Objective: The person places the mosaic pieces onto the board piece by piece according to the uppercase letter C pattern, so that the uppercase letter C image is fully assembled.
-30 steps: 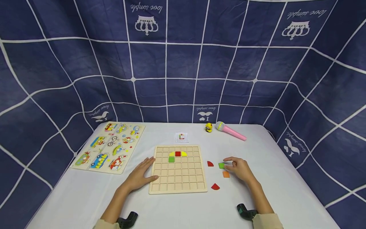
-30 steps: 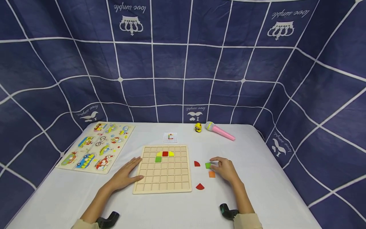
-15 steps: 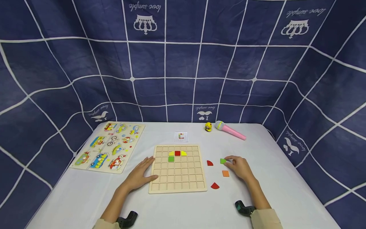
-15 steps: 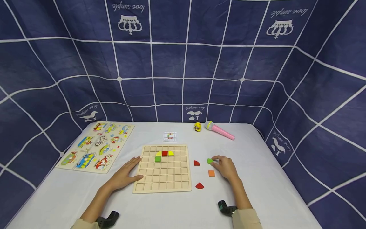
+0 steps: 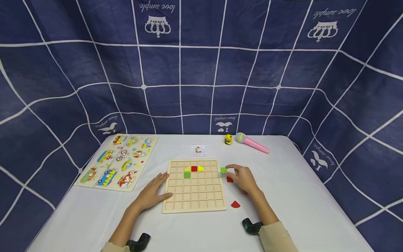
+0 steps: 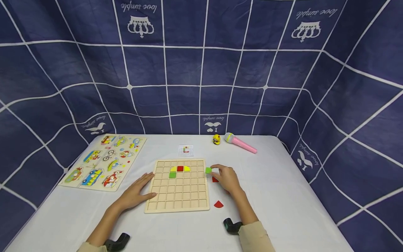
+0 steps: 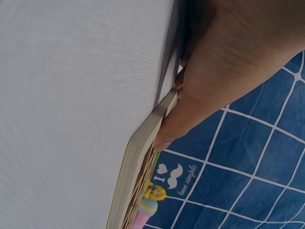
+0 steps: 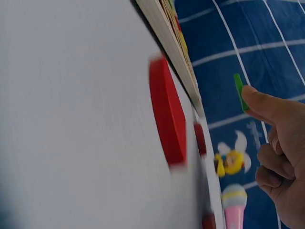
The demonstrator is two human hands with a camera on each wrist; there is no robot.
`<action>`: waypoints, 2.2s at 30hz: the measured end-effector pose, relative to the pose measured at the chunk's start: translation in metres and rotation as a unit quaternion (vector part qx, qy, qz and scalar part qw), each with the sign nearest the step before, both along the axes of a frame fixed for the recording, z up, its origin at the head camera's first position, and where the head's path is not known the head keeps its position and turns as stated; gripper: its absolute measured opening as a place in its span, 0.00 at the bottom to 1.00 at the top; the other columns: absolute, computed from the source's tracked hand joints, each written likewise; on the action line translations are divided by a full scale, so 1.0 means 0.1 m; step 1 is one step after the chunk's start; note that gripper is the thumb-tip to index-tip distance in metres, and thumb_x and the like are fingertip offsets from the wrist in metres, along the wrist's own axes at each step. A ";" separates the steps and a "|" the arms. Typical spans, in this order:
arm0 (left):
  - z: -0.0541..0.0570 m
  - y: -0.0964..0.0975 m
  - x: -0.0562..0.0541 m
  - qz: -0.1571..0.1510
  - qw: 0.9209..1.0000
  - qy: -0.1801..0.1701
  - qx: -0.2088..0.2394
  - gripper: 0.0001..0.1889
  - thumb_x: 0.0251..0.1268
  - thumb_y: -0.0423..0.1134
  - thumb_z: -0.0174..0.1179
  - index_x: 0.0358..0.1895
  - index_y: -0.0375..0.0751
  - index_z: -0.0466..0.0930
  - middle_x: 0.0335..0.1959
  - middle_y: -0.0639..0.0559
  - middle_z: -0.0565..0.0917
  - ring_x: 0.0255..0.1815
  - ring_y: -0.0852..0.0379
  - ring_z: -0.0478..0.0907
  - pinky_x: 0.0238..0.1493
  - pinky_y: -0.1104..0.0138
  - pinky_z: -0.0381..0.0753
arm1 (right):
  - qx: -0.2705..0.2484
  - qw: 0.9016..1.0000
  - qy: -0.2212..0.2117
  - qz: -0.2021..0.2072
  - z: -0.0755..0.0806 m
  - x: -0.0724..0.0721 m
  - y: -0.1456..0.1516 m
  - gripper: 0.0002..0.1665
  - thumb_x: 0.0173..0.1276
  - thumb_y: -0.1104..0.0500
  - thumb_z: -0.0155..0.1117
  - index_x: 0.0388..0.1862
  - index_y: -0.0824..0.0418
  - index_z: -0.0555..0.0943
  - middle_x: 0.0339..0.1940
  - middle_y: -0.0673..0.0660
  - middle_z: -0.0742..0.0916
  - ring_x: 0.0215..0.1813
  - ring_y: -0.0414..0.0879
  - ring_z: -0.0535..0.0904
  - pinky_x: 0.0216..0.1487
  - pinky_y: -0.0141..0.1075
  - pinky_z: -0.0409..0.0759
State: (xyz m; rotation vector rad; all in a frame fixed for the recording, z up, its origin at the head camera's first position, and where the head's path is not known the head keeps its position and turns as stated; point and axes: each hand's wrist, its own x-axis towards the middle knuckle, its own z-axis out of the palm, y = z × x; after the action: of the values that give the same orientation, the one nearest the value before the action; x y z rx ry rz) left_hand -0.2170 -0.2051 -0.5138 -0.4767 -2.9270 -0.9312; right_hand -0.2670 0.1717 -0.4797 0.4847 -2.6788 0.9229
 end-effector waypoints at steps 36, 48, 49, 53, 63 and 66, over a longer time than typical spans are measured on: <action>0.00 0.00 0.01 0.003 1.000 -0.009 0.008 0.46 0.50 0.63 0.62 0.70 0.43 0.57 0.71 0.46 0.57 0.72 0.44 0.47 0.68 0.48 0.48 | 0.056 0.994 0.018 0.091 -0.28 0.09 -1.31 0.15 0.57 0.46 0.68 0.40 0.51 0.85 0.35 0.47 0.87 0.30 0.35 0.76 0.35 0.31 0.78; 0.00 -0.01 0.00 0.007 1.000 -0.012 0.007 0.47 0.50 0.64 0.61 0.71 0.44 0.57 0.71 0.47 0.57 0.72 0.44 0.47 0.68 0.46 0.48 | 0.052 0.995 0.023 0.087 -0.25 0.12 -1.30 0.17 0.56 0.45 0.68 0.42 0.51 0.85 0.38 0.48 0.87 0.36 0.41 0.82 0.36 0.34 0.80; 0.00 -0.01 0.00 0.007 1.000 -0.012 0.007 0.47 0.50 0.64 0.61 0.71 0.44 0.57 0.71 0.47 0.57 0.72 0.44 0.47 0.68 0.47 0.48 | 0.047 0.995 0.021 0.086 -0.24 0.13 -1.29 0.17 0.56 0.45 0.68 0.42 0.51 0.85 0.38 0.48 0.87 0.35 0.41 0.82 0.35 0.34 0.79; -0.01 0.00 0.00 0.006 1.000 -0.010 0.007 0.47 0.50 0.64 0.61 0.71 0.44 0.57 0.71 0.47 0.57 0.72 0.44 0.47 0.68 0.48 0.48 | 0.020 0.996 0.012 0.086 -0.16 0.15 -1.19 0.17 0.57 0.46 0.68 0.44 0.52 0.84 0.20 0.48 0.84 0.19 0.37 0.71 0.23 0.30 0.71; -0.02 0.01 -0.02 0.006 1.000 -0.005 -0.001 0.47 0.49 0.65 0.61 0.71 0.44 0.56 0.71 0.47 0.57 0.72 0.44 0.47 0.67 0.46 0.50 | -0.004 0.998 -0.009 0.069 0.04 0.25 -0.63 0.15 0.58 0.51 0.68 0.44 0.52 0.84 0.07 0.42 0.61 0.12 0.33 0.51 0.13 0.26 0.53; -0.01 0.01 -0.02 0.003 1.000 -0.005 0.001 0.47 0.50 0.64 0.61 0.71 0.44 0.56 0.71 0.47 0.56 0.72 0.45 0.47 0.68 0.47 0.49 | -0.002 0.998 -0.019 0.060 0.09 0.31 -0.42 0.14 0.57 0.52 0.69 0.43 0.52 0.84 0.07 0.42 0.61 0.13 0.34 0.51 0.13 0.27 0.53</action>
State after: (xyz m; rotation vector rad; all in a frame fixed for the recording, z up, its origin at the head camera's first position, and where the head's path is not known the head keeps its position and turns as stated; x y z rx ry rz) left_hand -0.2190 -0.2037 -0.5145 -0.4633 -2.9342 -0.9398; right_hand -0.2357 0.1294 -0.4706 0.6402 -2.7054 0.9793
